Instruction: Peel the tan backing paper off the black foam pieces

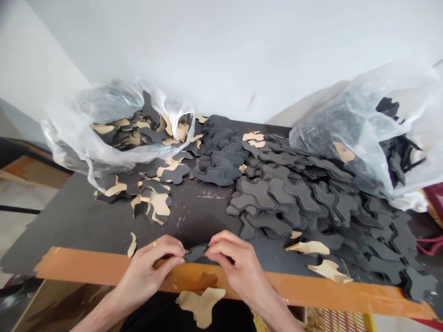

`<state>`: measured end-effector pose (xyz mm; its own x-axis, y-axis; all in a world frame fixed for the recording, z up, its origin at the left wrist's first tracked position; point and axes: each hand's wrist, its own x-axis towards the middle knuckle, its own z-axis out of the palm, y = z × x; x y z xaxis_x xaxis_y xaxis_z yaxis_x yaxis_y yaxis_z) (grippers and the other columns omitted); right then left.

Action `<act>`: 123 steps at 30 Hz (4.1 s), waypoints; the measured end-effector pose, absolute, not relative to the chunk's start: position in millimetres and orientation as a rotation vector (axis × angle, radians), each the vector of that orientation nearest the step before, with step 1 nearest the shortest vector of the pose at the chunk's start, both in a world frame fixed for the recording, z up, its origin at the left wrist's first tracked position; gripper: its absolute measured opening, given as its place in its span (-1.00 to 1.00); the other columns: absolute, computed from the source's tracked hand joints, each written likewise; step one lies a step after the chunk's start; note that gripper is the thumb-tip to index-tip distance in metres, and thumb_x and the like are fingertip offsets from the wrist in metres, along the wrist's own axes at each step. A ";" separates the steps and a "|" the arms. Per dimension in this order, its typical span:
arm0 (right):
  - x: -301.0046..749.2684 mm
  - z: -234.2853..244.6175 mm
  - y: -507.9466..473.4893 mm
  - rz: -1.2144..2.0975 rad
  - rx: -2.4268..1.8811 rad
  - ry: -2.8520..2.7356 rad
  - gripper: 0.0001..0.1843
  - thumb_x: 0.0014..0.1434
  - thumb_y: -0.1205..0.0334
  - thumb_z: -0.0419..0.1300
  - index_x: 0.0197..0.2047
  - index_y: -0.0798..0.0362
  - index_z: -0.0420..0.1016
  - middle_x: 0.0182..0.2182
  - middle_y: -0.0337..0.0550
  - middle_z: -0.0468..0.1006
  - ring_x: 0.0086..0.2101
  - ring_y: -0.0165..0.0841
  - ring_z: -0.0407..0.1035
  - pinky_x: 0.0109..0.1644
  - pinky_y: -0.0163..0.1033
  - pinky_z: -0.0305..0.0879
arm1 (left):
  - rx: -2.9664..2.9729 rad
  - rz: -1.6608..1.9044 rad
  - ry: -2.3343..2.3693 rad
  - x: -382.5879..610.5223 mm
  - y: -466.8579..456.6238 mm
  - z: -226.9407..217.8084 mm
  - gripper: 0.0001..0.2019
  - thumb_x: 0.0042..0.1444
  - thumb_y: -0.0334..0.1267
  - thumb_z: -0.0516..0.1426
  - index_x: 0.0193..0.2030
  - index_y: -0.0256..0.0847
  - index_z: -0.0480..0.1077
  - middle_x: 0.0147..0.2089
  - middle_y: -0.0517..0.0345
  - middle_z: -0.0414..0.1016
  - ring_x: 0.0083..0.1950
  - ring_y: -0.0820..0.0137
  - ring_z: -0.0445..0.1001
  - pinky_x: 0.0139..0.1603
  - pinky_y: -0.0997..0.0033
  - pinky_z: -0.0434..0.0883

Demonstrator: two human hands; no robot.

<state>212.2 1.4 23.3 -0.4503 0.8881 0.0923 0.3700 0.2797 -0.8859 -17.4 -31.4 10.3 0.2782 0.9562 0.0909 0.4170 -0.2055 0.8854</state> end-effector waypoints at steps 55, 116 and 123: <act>186.1 16.9 23.8 0.594 -1.121 -2.245 -0.87 0.28 0.37 0.17 -0.13 -0.01 0.48 0.01 -0.01 0.44 0.05 -0.15 0.30 0.08 0.00 0.38 | 2.564 0.589 1.981 -107.2 79.0 65.6 -0.73 0.22 -0.14 0.18 0.02 -0.15 0.50 -0.09 -0.01 0.53 0.04 0.04 0.40 0.10 0.05 0.38; 187.5 27.2 0.7 1.126 -1.073 -1.715 -0.81 0.18 0.45 0.26 -0.23 -0.03 0.62 -0.32 -0.24 0.57 -0.31 -0.43 0.45 -0.20 -0.34 0.32 | 1.450 0.447 1.219 -18.2 2.9 54.2 -0.88 0.26 -0.30 -0.02 -0.29 -0.18 0.28 -0.42 0.35 0.19 -0.37 0.49 0.14 -0.36 0.50 0.13; 192.8 21.9 0.3 1.403 -1.161 -1.557 -0.97 0.17 0.31 0.29 -0.31 0.01 0.57 -0.35 -0.24 0.56 -0.34 -0.40 0.42 -0.26 -0.33 0.30 | 1.459 0.430 1.189 -18.2 3.4 67.3 -0.82 0.31 -0.22 0.02 -0.19 -0.16 0.43 -0.34 0.30 0.40 -0.30 0.46 0.31 -0.29 0.50 0.21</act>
